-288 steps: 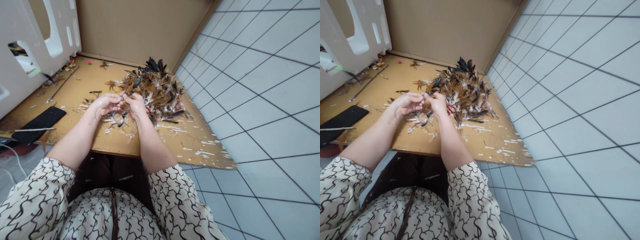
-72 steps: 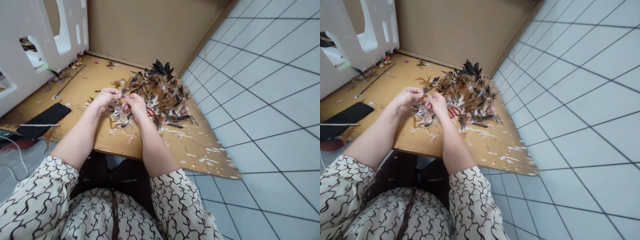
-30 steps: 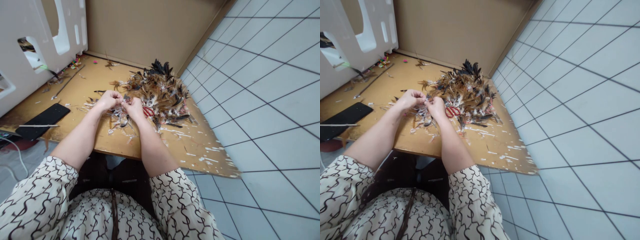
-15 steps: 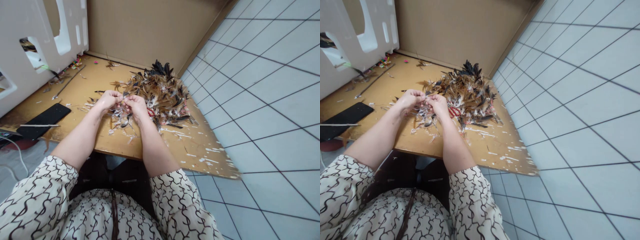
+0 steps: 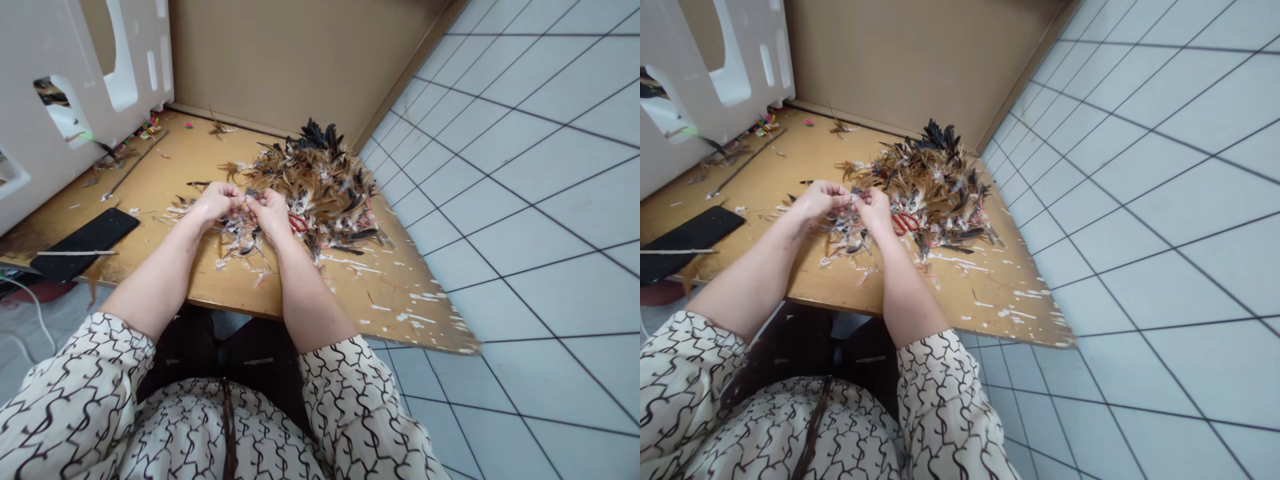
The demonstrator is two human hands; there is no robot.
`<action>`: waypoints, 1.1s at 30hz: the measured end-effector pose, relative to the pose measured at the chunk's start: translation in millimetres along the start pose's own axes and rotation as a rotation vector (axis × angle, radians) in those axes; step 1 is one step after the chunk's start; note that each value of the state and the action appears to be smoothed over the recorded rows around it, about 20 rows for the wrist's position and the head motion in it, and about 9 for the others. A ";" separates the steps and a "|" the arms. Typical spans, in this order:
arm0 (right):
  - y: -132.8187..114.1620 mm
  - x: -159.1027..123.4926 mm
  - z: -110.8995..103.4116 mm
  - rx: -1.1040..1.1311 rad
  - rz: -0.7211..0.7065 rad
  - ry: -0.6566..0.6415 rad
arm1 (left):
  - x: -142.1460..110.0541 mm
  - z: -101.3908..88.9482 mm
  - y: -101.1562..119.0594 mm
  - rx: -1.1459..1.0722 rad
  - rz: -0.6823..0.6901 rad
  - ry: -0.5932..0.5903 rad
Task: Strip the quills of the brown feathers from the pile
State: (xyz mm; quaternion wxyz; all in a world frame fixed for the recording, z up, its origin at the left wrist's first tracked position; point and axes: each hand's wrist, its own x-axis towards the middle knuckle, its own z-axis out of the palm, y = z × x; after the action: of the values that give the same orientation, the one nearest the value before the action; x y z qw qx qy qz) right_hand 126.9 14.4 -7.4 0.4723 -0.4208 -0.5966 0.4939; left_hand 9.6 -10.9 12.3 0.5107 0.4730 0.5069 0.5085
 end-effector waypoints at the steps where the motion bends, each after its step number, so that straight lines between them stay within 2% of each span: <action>1: -0.7 -0.5 0.1 0.005 0.004 -0.004 | 0.1 0.1 -0.2 0.003 0.002 -0.008; 10: -12.0 -6.7 2.0 0.079 0.134 -0.058 | 3.9 -1.4 -3.6 -0.120 0.031 -0.090; 20: -10.2 -2.9 -1.5 0.151 0.233 -0.030 | 1.7 -5.1 0.6 -0.303 0.015 -0.083; 28: -8.8 -0.8 -4.4 0.170 0.220 -0.014 | 4.8 -7.5 -0.5 -0.357 0.047 -0.033; 33: -11.8 -2.8 -3.9 0.117 0.218 0.002 | 6.6 -10.1 0.8 -0.390 0.058 0.053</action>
State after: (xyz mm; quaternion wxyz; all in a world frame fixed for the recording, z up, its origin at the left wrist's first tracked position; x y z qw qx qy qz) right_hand 130.8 10.6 4.1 0.4403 -0.4555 -0.5171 0.5756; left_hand -0.7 -4.7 12.5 0.5645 0.3660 0.3981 0.6237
